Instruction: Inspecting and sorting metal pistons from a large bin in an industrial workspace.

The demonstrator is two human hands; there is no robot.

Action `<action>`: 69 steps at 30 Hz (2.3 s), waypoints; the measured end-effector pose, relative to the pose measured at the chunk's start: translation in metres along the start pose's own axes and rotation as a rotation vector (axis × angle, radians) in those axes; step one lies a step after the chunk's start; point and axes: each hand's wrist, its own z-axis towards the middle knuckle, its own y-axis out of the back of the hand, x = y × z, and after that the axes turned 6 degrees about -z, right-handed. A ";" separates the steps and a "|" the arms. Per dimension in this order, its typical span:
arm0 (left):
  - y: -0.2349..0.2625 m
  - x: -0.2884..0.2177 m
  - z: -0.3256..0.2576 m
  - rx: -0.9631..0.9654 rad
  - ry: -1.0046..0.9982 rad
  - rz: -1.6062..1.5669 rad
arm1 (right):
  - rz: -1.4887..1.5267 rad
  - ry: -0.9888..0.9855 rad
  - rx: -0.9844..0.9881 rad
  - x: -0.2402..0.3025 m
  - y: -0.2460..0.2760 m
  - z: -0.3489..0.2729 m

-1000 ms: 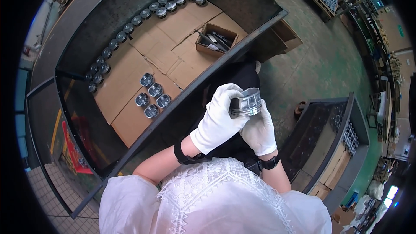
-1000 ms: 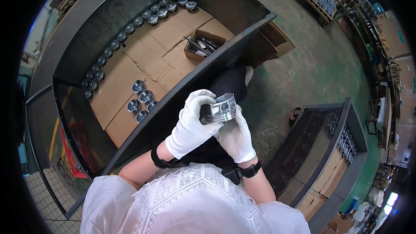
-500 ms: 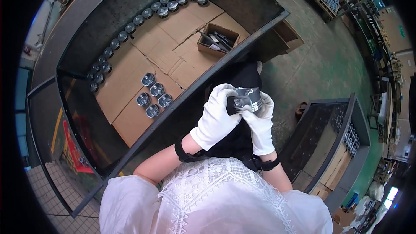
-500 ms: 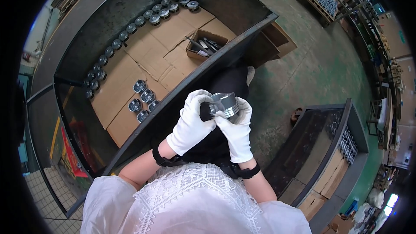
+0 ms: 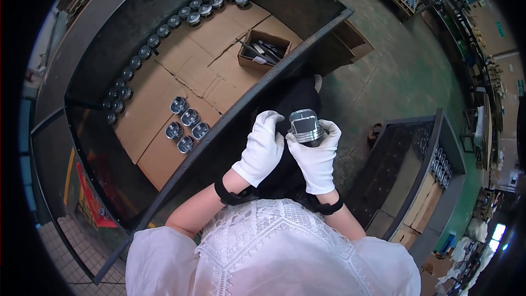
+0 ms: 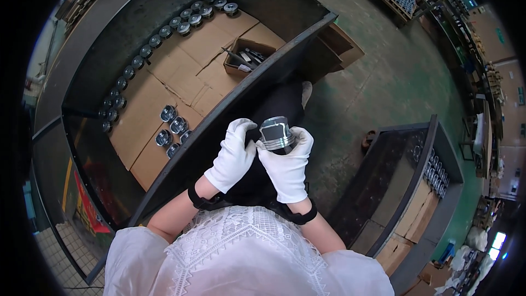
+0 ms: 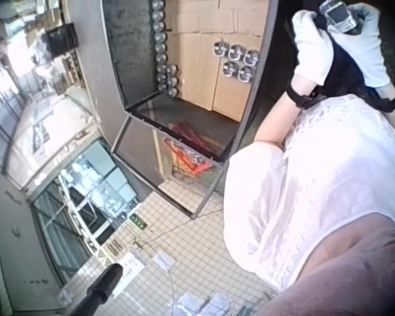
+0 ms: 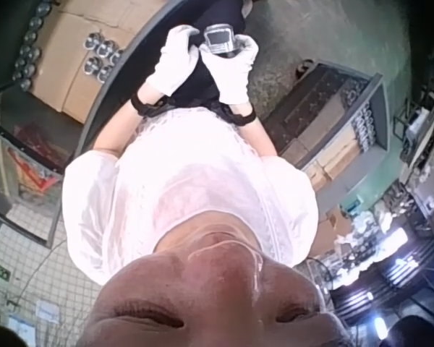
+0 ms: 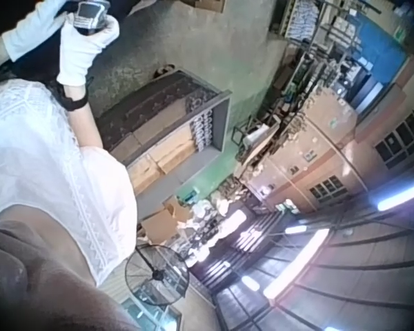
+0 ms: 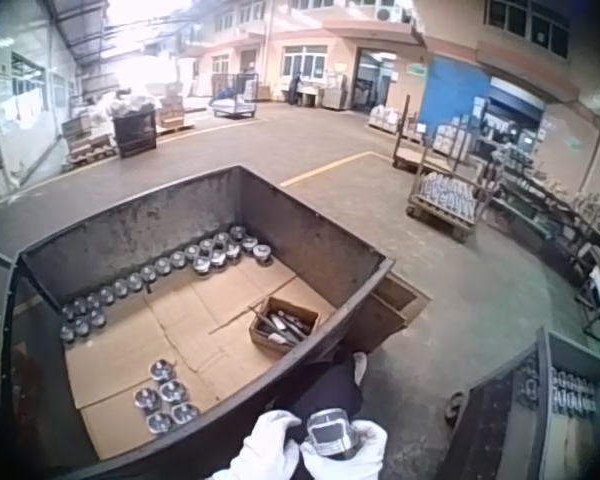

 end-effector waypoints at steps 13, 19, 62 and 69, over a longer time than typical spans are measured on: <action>0.010 -0.047 0.009 0.021 0.385 -0.343 | 1.396 -0.546 0.590 0.014 0.023 0.005; -0.001 -0.074 0.006 -0.091 -0.087 -0.071 | 1.244 -0.468 0.482 -0.017 0.024 -0.009; 0.296 0.402 -0.022 0.099 1.016 0.620 | -0.567 0.825 0.315 0.070 -0.167 0.091; 0.303 0.459 -0.040 0.340 0.823 0.454 | -0.595 0.769 0.382 0.078 -0.180 0.092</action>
